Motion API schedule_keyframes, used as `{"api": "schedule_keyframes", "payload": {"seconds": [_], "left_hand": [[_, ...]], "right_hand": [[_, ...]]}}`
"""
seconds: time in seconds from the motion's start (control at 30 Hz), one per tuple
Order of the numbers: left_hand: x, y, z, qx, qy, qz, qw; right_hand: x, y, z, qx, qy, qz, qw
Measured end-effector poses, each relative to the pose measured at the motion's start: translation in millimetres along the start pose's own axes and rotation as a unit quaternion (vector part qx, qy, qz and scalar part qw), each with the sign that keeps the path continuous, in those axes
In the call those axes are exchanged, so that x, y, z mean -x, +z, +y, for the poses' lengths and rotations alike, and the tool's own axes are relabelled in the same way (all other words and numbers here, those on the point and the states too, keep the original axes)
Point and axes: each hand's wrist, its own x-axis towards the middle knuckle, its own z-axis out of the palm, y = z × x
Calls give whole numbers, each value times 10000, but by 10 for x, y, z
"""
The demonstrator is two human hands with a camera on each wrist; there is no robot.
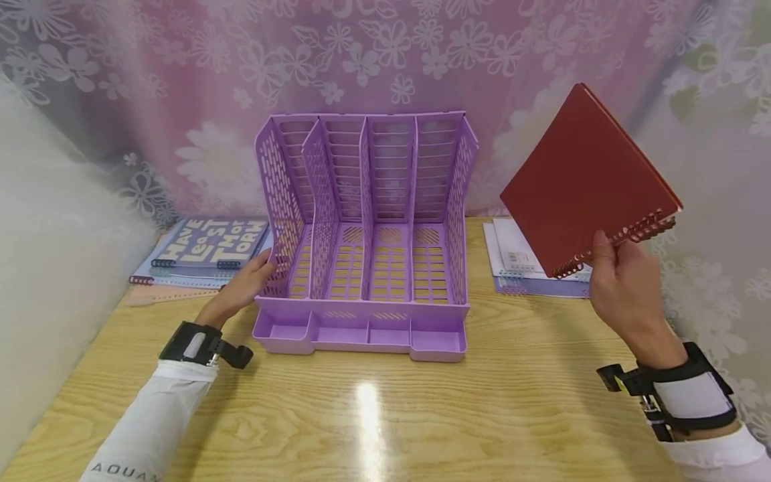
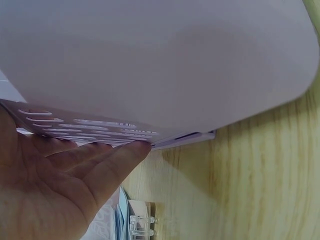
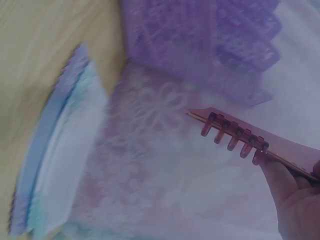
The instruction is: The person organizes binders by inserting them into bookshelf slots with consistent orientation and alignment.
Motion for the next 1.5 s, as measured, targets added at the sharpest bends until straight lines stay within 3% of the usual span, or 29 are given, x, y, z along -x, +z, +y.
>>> {"api": "schedule_keyframes", "payload": {"seconds": [0.27, 0.6, 0.83, 1.1, 1.17, 1.3, 1.4, 1.5], "left_hand": [[-13, -1, -31, 98, -8, 38, 9999], [-22, -2, -30, 36, -118, 118, 9999], [-15, 36, -49, 25, -107, 135, 9998], [-12, 46, -39, 98, -53, 70, 9999], [21, 28, 61, 175, -65, -3, 9998], [17, 11, 79, 283, -55, -3, 9996], [-15, 16, -21, 345, 4, 31, 9994], [-7, 12, -41, 393, -15, 23, 9992]], "right_hand": [[-6, 46, -405, -581, -708, -15, 9958], [-104, 389, -633, -1065, -617, -332, 9918], [-157, 717, -720, -625, 14, -694, 9956], [-265, 1069, -826, -210, 32, -1061, 9941], [-303, 1152, -851, -203, 58, -1173, 9929], [-376, 1313, -866, -199, 94, -1391, 9900], [-394, 1424, -860, -143, 56, -1639, 9864], [-399, 1533, -855, -169, -121, -2134, 9767]]}}
